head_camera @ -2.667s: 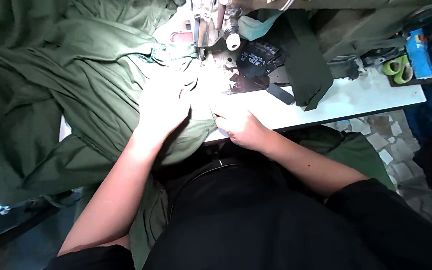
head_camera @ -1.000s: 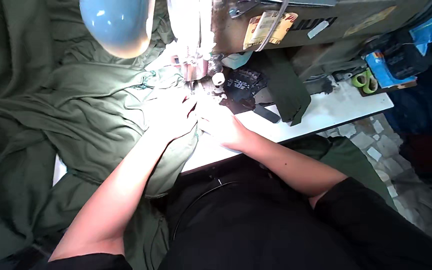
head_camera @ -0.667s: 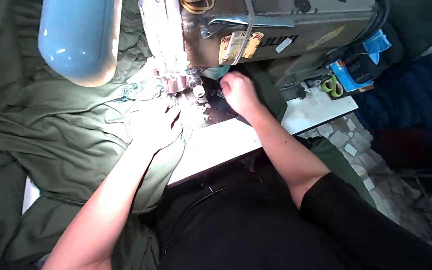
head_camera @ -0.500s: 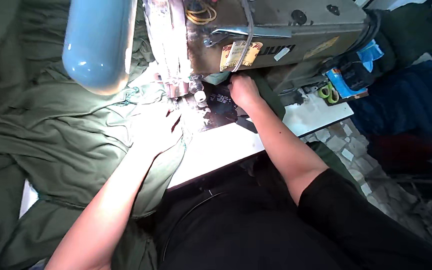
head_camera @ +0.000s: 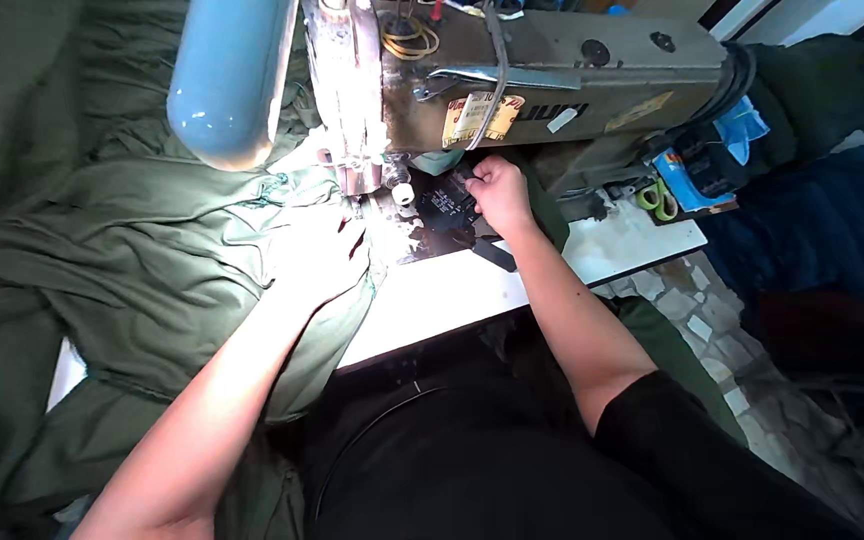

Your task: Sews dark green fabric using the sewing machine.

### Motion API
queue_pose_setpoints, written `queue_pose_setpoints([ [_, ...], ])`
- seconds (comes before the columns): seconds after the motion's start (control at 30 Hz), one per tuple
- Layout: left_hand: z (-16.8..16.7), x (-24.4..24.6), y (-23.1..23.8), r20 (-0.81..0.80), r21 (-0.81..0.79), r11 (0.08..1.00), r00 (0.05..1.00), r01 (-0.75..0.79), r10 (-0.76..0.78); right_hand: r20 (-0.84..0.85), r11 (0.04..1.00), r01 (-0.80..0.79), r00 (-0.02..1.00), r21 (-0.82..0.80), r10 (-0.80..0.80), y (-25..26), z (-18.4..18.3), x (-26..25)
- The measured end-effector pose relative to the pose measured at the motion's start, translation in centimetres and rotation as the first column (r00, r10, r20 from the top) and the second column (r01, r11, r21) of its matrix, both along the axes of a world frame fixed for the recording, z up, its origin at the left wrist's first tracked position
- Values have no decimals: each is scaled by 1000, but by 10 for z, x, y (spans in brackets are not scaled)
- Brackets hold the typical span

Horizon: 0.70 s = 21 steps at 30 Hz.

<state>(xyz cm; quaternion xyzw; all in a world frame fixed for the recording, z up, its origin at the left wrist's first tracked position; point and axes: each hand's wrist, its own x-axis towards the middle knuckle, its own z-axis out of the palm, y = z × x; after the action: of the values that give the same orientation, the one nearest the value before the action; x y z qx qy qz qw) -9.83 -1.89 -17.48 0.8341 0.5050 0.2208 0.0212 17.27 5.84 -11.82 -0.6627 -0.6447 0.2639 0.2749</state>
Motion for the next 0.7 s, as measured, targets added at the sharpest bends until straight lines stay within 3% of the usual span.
queue_pose_setpoints([
  [0.1, 13, 23, -12, 60, -46, 997, 996, -58, 61, -64, 998, 40, 997, 44, -37, -8, -2, 7],
  [0.2, 28, 57, -23, 246, -50, 998, 968, -33, 44, -110, 992, 44, 993, 117, -31, -18, 2, 6],
  [0.27, 40, 78, -31, 391, -206, 979, 917, 0, 82, -195, 990, 20, 981, 141, 8, -26, 2, 5],
  [0.3, 46, 88, -33, 501, -344, 939, 851, 31, 155, -274, 987, -14, 960, 159, 58, -32, 5, 3],
  [0.37, 48, 104, -33, 738, -552, 815, 559, 178, 378, -420, 967, -145, 880, 207, 222, -52, 12, 0],
  [0.43, 45, 116, -39, 845, -534, 776, 205, 334, 494, -487, 928, -275, 792, 253, 367, -79, 14, -2],
  [0.5, 45, 122, -51, 874, -464, 801, 52, 378, 482, -537, 905, -328, 729, 270, 425, -101, 8, -5],
  [0.63, 49, 115, -74, 861, -505, 817, 95, 277, 500, -639, 918, -274, 659, 287, 397, -124, -5, -1],
  [0.7, 52, 104, -80, 853, -522, 817, 144, 246, 502, -637, 928, -213, 679, 305, 365, -123, -11, 4],
])
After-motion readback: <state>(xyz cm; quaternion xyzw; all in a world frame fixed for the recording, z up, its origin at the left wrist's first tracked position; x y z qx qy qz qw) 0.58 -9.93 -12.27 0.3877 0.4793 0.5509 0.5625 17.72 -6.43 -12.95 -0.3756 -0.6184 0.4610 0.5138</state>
